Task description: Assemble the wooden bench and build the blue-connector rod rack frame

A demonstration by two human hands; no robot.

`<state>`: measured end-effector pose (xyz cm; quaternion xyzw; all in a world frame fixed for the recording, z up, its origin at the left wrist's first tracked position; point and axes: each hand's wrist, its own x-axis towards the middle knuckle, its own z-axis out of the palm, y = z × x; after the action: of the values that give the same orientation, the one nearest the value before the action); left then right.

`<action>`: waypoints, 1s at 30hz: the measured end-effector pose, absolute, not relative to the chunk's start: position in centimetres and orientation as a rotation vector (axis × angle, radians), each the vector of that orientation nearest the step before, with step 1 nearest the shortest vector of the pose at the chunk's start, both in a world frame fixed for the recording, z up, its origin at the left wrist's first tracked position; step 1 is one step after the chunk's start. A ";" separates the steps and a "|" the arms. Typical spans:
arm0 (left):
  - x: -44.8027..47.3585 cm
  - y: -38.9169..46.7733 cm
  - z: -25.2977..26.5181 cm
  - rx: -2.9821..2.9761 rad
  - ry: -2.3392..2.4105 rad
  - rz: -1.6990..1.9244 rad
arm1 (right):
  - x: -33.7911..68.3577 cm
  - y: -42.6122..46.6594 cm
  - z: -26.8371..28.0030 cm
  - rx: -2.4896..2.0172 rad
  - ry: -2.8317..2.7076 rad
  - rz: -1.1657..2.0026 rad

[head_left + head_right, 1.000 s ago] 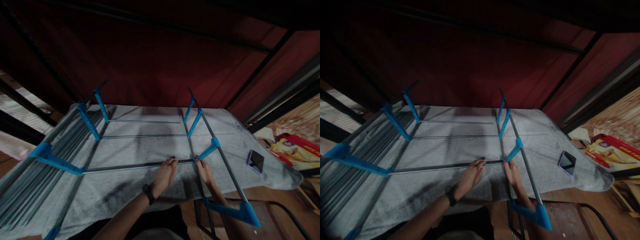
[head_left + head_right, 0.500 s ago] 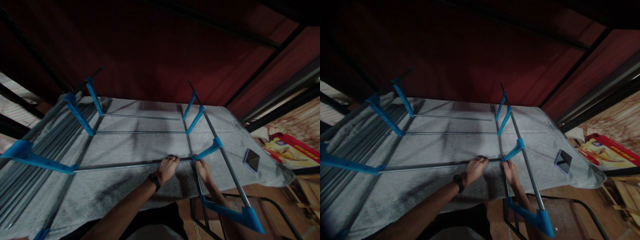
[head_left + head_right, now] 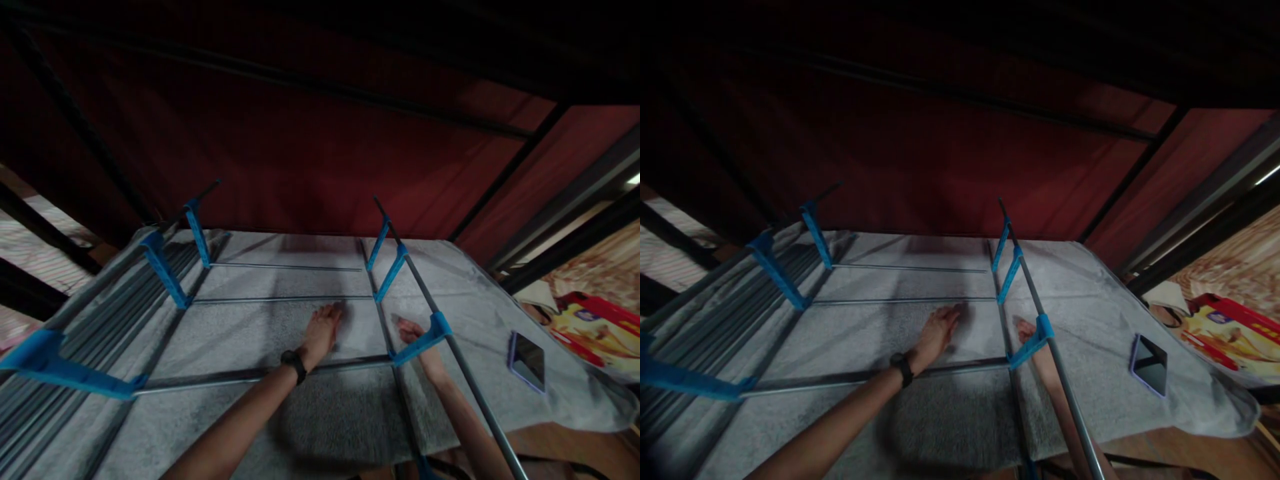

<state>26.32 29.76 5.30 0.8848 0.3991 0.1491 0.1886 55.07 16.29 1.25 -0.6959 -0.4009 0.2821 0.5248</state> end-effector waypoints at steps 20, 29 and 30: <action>28.0 37.6 4.5 2.774 1.143 0.038 | 53.6 27.3 0.8 -1.930 -1.295 0.349; 31.0 38.0 4.6 2.628 1.093 0.121 | 52.2 28.0 2.3 -2.133 -1.422 0.210; 31.1 38.2 4.6 2.619 1.087 0.127 | 52.1 28.0 2.5 -2.124 -1.430 0.213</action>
<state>31.12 38.16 4.61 0.9121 0.3785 0.0441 0.1510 52.15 28.00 2.49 -0.7930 -0.5341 0.0794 0.2821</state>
